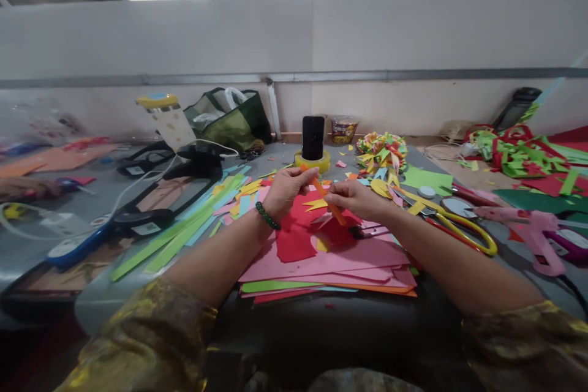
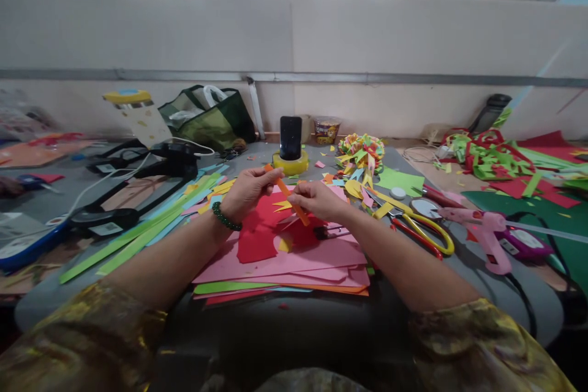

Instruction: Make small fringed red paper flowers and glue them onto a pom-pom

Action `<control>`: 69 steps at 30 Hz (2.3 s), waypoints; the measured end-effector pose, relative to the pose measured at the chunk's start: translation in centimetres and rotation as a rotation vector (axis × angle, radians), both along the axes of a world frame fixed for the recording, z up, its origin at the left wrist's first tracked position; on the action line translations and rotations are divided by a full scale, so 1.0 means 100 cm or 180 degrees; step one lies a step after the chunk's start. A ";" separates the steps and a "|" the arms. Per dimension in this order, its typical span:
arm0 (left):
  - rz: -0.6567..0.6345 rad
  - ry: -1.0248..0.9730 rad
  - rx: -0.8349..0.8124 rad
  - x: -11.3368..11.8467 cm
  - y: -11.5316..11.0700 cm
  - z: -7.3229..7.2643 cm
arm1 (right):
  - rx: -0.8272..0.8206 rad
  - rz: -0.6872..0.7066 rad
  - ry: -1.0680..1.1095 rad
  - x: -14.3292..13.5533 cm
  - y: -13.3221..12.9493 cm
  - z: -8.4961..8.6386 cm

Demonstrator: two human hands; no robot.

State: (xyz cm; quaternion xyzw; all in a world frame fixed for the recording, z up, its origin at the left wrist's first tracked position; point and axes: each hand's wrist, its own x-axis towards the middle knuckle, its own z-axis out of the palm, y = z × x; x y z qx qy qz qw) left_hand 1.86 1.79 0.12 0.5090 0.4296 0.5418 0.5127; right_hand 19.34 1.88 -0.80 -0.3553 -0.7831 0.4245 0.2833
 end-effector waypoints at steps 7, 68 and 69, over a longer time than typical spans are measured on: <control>0.0190 -0.0152 0.0098 -0.004 0.002 0.003 | 0.0295 -0.0003 -0.0150 0.001 -0.003 0.006; -0.0570 -0.0161 -0.0457 0.004 -0.011 0.001 | -0.1369 -0.0768 0.1035 -0.002 -0.003 0.011; -0.0512 -0.0197 -0.0485 0.004 -0.011 0.002 | -0.1274 -0.0785 0.1048 -0.003 -0.004 0.010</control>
